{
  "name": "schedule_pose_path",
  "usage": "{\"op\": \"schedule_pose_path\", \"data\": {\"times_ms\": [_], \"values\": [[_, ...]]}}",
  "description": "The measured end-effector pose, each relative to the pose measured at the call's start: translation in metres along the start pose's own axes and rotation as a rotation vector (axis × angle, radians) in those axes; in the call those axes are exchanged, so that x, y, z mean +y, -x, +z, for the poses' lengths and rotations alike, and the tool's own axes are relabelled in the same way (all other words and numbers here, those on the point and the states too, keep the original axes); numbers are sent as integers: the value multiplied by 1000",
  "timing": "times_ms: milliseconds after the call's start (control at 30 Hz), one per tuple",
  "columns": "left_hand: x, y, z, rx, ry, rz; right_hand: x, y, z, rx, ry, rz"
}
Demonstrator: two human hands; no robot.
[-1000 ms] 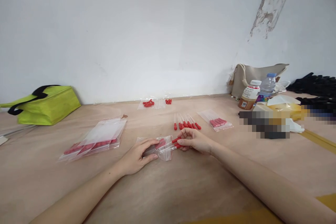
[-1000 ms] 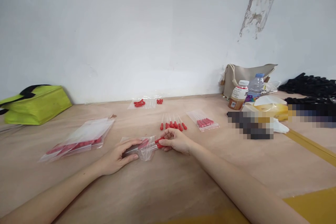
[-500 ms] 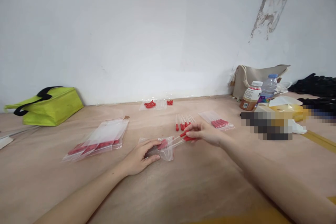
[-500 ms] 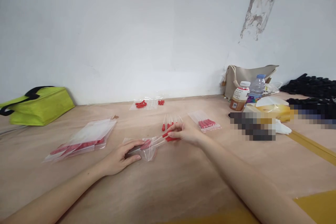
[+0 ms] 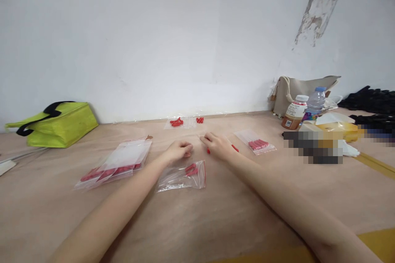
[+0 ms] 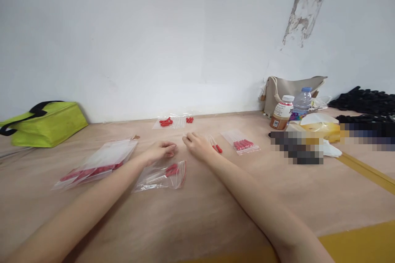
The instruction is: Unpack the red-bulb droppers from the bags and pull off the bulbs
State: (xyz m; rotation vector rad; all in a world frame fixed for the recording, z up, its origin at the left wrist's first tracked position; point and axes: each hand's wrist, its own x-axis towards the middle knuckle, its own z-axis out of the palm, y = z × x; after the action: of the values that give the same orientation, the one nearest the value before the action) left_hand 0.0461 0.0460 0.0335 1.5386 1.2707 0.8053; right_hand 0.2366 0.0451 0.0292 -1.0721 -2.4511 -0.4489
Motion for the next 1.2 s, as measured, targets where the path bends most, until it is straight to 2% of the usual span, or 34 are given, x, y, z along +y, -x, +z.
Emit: {"op": "schedule_pose_path", "data": {"times_ms": [67, 200, 367, 567, 667, 833, 967, 1100, 1167, 1200], "values": [[0, -17, 10, 25, 54, -47, -5, -3, 5, -79, 90, -72], [-2, -35, 24, 56, 133, -109, -9, -1, 9, -91, 67, -95], [-1, -40, 32, 33, 161, -102, -6, 14, 5, 36, -169, 22], [3, -39, 36, -26, 113, -75, 1, 48, -5, 254, -311, 117], [5, -37, 38, -49, 73, -65, -4, 59, -7, 278, -396, 158], [5, -35, 32, -51, -28, -35, -16, 60, -9, 255, -550, 203], [4, -16, 13, -13, -157, 52, -28, 60, -14, 157, -659, 201], [-2, 34, -10, 51, -281, 223, -37, 58, -16, 72, -702, 174], [-9, 62, -17, 0, -497, 403, -40, 55, -14, 50, -711, 160], [-13, 74, -18, -38, -563, 437, -41, 53, -13, 40, -711, 147]]}}
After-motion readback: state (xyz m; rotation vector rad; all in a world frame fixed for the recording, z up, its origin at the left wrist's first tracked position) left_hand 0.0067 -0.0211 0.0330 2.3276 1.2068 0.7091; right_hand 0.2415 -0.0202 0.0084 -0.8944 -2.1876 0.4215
